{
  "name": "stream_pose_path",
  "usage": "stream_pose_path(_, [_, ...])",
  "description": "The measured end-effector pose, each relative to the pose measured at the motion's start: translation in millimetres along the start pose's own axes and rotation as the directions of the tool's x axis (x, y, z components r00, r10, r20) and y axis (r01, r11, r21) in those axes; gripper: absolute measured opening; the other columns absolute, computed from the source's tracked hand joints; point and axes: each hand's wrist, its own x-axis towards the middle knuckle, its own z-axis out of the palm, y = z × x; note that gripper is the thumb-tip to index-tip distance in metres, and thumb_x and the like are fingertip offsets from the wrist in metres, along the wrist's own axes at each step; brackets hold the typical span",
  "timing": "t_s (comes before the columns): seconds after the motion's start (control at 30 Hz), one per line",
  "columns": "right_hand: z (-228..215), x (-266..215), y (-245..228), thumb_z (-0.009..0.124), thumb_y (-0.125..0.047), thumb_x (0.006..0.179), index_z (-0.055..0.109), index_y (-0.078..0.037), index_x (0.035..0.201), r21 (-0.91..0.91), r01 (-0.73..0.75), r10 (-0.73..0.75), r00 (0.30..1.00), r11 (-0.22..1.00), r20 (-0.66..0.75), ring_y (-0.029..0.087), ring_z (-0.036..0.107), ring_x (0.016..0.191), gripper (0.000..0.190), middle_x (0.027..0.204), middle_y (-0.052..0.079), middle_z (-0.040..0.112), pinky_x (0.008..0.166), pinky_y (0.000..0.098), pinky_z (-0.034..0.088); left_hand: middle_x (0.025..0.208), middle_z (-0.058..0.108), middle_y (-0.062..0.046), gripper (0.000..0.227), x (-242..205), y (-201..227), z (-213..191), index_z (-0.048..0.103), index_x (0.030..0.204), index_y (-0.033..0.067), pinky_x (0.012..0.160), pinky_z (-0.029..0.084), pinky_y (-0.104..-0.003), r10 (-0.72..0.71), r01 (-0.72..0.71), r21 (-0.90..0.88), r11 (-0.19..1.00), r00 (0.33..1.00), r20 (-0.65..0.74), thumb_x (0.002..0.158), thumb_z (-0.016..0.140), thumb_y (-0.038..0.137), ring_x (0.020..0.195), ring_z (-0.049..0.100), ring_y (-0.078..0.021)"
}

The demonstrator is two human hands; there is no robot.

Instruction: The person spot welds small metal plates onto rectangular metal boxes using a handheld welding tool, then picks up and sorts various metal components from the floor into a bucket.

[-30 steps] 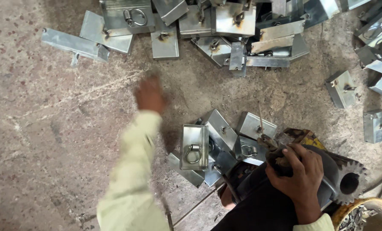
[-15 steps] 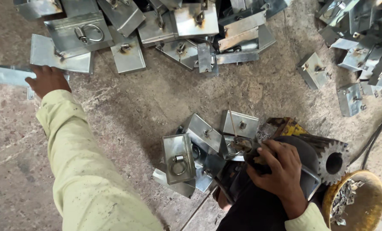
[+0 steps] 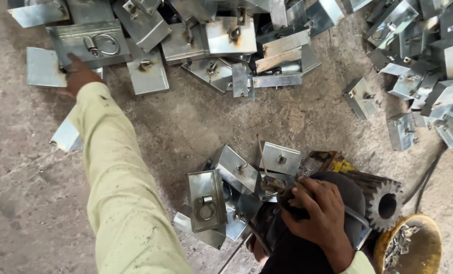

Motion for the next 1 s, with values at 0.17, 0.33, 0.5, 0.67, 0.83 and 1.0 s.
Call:
stream_pose_path(0.17, [1, 1, 3, 0.088, -0.021, 0.060, 0.058, -0.014, 0.116, 0.006, -0.035, 0.035, 0.999, 0.999, 0.011, 0.032, 0.066, 0.103, 0.063, 0.118, 0.011, 0.066, 0.090, 0.0475, 0.052, 0.121, 0.062, -0.029, 0.080, -14, -11, -1, 0.035, 0.152, 0.0246, 0.080, 0.056, -0.056, -0.057, 0.045, -0.169, 0.985, 0.996, -0.065, 0.084, 0.077, 0.016, 0.098, 0.067, -0.0453])
stream_pose_path(0.33, [0, 0, 8, 0.087, -0.019, 0.062, 0.058, -0.013, 0.119, 0.013, -0.048, 0.048, 0.999, 0.999, -0.016, 0.034, 0.065, 0.103, 0.064, 0.119, 0.012, 0.065, 0.089, 0.0475, 0.051, 0.107, 0.068, -0.027, 0.069, -67, 3, -31, 0.046, 0.132, 0.0137, 0.080, 0.055, -0.053, -0.016, 0.021, -0.115, 0.993, 0.999, 0.046, 0.074, 0.085, 0.018, 0.099, 0.068, -0.0480])
stream_pose_path(0.5, [-1, 2, 6, 0.086, -0.017, 0.060, 0.058, -0.015, 0.120, 0.025, -0.046, 0.047, 0.998, 0.999, -0.035, 0.032, 0.065, 0.101, 0.066, 0.119, 0.010, 0.064, 0.087, 0.0469, 0.052, 0.102, 0.073, -0.023, 0.037, -101, 2, -29, 0.057, 0.124, 0.0164, 0.083, 0.056, -0.054, -0.059, 0.037, -0.214, 0.976, 0.993, -0.098, 0.090, 0.073, 0.019, 0.099, 0.071, -0.0454])
stream_pose_path(0.67, [-2, -2, 10, 0.087, -0.019, 0.061, 0.055, -0.015, 0.123, 0.046, -0.036, 0.039, 0.997, 0.998, -0.061, 0.033, 0.064, 0.107, 0.069, 0.122, 0.010, 0.062, 0.090, 0.0470, 0.050, 0.095, 0.071, -0.027, 0.070, -189, 4, -19, 0.041, 0.141, 0.0092, 0.077, 0.054, -0.055, 0.058, -0.053, -0.216, 0.975, 0.998, 0.019, 0.082, 0.076, 0.025, 0.089, 0.069, -0.0478])
stream_pose_path(0.83, [-7, -8, 11, 0.088, -0.022, 0.062, 0.056, -0.015, 0.124, 0.084, -0.031, 0.039, 0.995, 0.996, -0.097, 0.033, 0.064, 0.108, 0.070, 0.123, 0.011, 0.061, 0.092, 0.0479, 0.048, 0.092, 0.081, -0.024, 0.056, -283, -7, 18, 0.073, 0.104, -0.0007, 0.091, 0.051, -0.051, -0.190, 0.345, -0.581, 0.737, 0.931, 0.313, 0.115, 0.046, 0.048, 0.091, 0.072, -0.0445])
stream_pose_path(1.0, [-18, -22, 18, 0.087, -0.024, 0.067, 0.057, -0.016, 0.127, 0.080, -0.045, 0.053, 0.993, 0.996, -0.105, 0.032, 0.061, 0.105, 0.068, 0.125, 0.011, 0.059, 0.094, 0.0490, 0.049, 0.101, 0.074, -0.024, 0.037, -384, -27, 16, 0.061, 0.120, 0.0072, 0.083, 0.056, -0.056, 0.259, -0.249, -0.071, 0.966, 0.923, 0.286, 0.089, 0.064, 0.027, 0.096, 0.071, -0.0450])
